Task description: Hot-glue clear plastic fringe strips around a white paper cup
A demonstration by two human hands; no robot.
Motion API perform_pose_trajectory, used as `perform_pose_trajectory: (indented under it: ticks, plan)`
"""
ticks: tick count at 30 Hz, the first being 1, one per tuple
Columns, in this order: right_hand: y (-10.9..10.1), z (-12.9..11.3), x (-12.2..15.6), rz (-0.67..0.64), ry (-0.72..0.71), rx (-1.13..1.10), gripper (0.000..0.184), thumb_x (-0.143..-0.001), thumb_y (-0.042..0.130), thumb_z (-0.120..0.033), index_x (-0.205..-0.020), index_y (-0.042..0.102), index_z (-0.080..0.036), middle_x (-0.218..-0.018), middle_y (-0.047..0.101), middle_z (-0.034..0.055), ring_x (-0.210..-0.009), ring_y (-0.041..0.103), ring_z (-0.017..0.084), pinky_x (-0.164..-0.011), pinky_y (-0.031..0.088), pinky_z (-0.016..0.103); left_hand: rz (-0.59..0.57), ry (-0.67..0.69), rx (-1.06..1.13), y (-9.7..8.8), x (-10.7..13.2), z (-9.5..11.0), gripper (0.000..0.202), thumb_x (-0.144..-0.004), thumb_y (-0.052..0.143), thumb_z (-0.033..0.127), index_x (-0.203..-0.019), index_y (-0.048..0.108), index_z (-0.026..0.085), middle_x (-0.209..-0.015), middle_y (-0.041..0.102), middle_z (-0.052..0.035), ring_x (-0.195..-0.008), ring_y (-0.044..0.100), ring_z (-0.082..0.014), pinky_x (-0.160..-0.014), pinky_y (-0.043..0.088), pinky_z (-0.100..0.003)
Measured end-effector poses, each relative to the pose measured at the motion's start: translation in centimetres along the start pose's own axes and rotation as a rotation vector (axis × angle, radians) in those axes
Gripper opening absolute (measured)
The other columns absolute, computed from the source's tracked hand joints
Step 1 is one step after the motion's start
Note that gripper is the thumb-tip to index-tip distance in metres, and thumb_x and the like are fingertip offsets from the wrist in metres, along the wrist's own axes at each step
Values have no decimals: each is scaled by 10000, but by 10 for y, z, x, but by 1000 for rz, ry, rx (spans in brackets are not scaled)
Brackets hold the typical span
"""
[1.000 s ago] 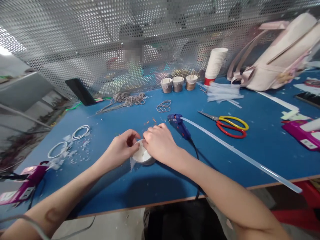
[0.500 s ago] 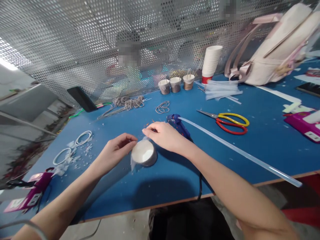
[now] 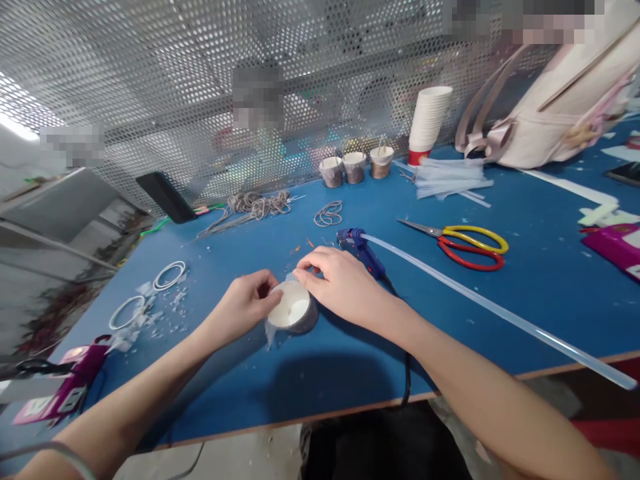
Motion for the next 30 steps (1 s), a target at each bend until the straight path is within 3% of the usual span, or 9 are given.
perform_pose_trajectory:
  ticks: [5, 10, 13, 15, 18, 22, 25, 30]
  plan:
    - [-25, 9, 28, 72, 27, 59, 159, -897, 507, -267, -874, 651, -204, -938, 681, 34, -872, 623, 181, -786, 463, 308, -18, -27, 62, -1, 4, -5, 125, -756, 498, 240, -648, 509, 177, -561, 464, 53, -521, 393, -97, -505, 298, -224]
    - [-48, 41, 57, 117, 220, 140, 224, -871, 494, -377, -805, 637, -218, -844, 676, 30, -757, 626, 188, -654, 468, 290, -56, -41, 178, -2, 8, -6, 176, -735, 603, 324, -814, 539, 181, -621, 457, 62, -549, 412, -98, -521, 333, -227]
    - [-54, 58, 64, 139, 310, 298, 288, -858, 458, -445, -735, 591, -221, -727, 646, 23, -649, 603, 194, -576, 443, 301, -36, -21, 178, -6, 8, -2, 216, -722, 625, 310, -872, 532, 187, -714, 495, 41, -589, 438, -102, -557, 364, -238]
    - [-55, 67, 63, 156, 347, 435, 299, -846, 460, -476, -734, 567, -219, -704, 636, 27, -624, 598, 206, -561, 432, 310, -19, 2, 115, -9, 7, 2, 217, -706, 634, 285, -864, 522, 186, -763, 510, 29, -608, 443, -106, -577, 373, -247]
    - [-53, 79, 56, 179, 378, 581, 308, -807, 530, -480, -889, 594, -190, -875, 679, 81, -757, 635, 261, -630, 456, 338, -29, 54, -6, -11, 5, 9, 230, -672, 652, 240, -827, 489, 191, -776, 501, 29, -620, 434, -112, -588, 365, -253]
    - [-44, 90, 38, 103, 369, 571, 376, -819, 547, -428, -1074, 598, -156, -1054, 673, 123, -963, 627, 299, -748, 468, 344, -116, 115, -137, -8, 2, 16, 236, -633, 615, 132, -776, 439, 199, -774, 476, 29, -641, 436, -124, -596, 353, -257]
    - [-39, 89, 24, 59, 359, 511, 321, -835, 534, -375, -1085, 615, -192, -1039, 689, 97, -948, 638, 278, -742, 465, 314, -151, 136, -181, -6, 1, 18, 231, -622, 555, 77, -774, 432, 201, -767, 473, 26, -630, 434, -125, -591, 350, -259]
    - [-33, 92, 8, 52, 448, 485, 315, -828, 515, -368, -1034, 652, -174, -926, 709, 110, -847, 655, 295, -679, 455, 319, -97, 163, -140, -8, 5, 17, 148, -684, 518, 105, -797, 477, 193, -775, 527, 14, -650, 479, -129, -615, 386, -268]
Point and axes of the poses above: each hand's wrist, its own x-axis away from the middle knuckle, its own y-axis out of the palm, z = x × y, the point moved 5 cm from there along -x, towards the middle knuckle
